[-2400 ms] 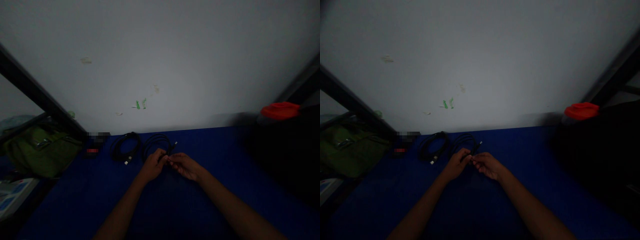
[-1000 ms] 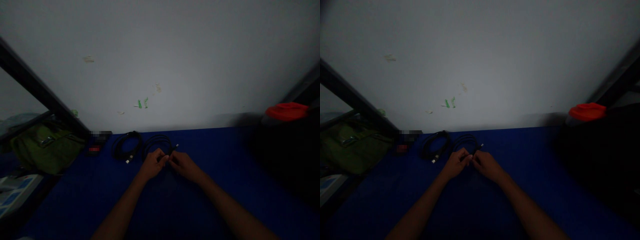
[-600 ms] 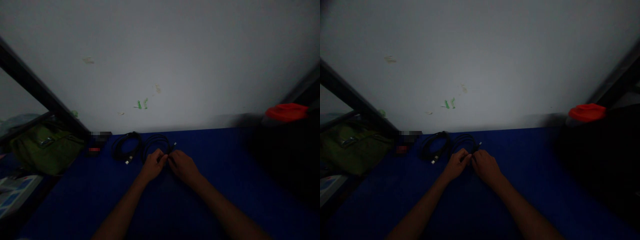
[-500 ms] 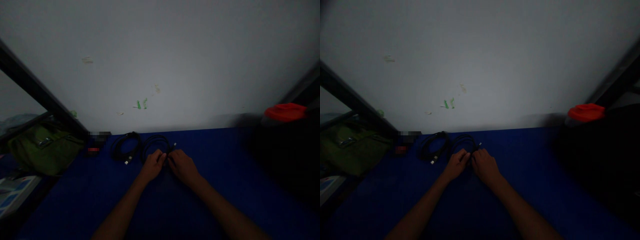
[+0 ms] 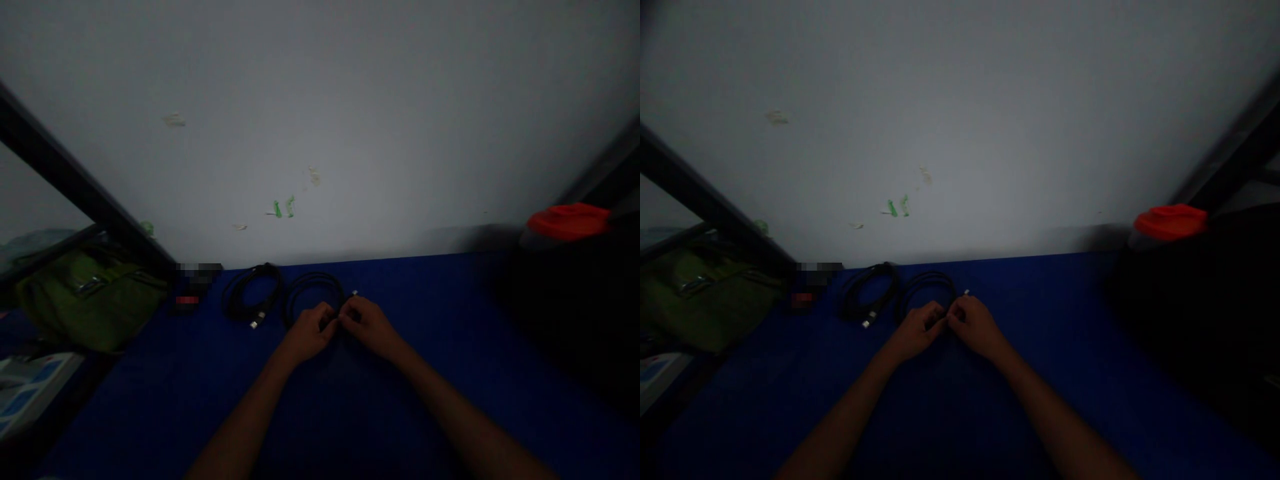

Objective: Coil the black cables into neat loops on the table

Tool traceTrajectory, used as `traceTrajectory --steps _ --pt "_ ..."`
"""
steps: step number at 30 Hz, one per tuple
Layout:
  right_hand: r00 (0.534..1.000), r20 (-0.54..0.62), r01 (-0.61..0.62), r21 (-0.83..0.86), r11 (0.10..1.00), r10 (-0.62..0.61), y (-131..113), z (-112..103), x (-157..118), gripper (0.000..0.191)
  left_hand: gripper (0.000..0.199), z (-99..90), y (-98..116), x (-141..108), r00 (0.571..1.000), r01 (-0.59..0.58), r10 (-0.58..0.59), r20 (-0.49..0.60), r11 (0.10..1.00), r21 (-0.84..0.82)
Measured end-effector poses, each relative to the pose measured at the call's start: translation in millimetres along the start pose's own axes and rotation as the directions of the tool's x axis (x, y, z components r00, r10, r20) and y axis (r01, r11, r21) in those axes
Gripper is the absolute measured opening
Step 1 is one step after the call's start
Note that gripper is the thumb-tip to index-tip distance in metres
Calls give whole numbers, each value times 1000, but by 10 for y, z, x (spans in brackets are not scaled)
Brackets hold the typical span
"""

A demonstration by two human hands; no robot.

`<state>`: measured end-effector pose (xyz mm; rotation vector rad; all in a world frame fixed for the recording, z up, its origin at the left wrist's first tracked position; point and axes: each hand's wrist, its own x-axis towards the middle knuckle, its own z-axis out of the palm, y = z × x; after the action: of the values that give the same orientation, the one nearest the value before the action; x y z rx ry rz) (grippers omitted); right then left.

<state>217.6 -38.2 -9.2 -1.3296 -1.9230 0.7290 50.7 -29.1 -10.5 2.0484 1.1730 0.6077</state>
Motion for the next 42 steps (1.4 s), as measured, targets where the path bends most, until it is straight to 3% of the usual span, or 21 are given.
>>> traceTrajectory --steps 3,11,18,21,23,25,27,29,31,33,37,42 --pt "1000 -4 -26 216 976 28 54 13 16 12 18 -1 -2 5 1000 14 -14 -6 1000 -5" --pt "993 23 -110 559 822 118 36 13 22 24 24 -43 66 -3 999 -13 13 -29 1000 22" --pt "975 -53 -83 814 574 217 -9 -83 40 21 31 9 74 -11 999 -35 30 21 943 331" --pt "958 -111 -56 833 550 265 29 -150 66 20 31 12 78 -12 1000 16 -14 -10 927 375" --pt "945 -137 -77 790 609 297 81 -190 84 21 31 1 77 -12 999 31 -25 -21 935 353" --pt "941 -120 -163 662 732 318 144 -218 97 21 31 -15 74 -12 998 45 -31 -47 943 329" --pt "948 -79 -256 390 885 309 201 -226 103 19 31 -31 73 -13 995 68 -44 -85 950 305" --pt "955 -60 -290 24 957 291 235 -217 98 17 31 -43 77 -16 991 83 -49 -127 958 274" --pt "958 -63 -285 -263 922 278 239 -199 85 17 31 -51 89 -21 984 76 -36 -174 970 231" --pt "957 -56 -282 -404 870 285 221 -185 69 19 32 -52 104 -25 972 77 -30 -234 978 193" --pt "958 -11 -260 -457 850 288 172 -197 50 20 33 -53 126 -31 936 124 -73 -345 984 129" --pt "958 -15 -256 -493 831 287 140 -241 43 21 36 -107 161 -73 856 64 -5 -517 993 95"
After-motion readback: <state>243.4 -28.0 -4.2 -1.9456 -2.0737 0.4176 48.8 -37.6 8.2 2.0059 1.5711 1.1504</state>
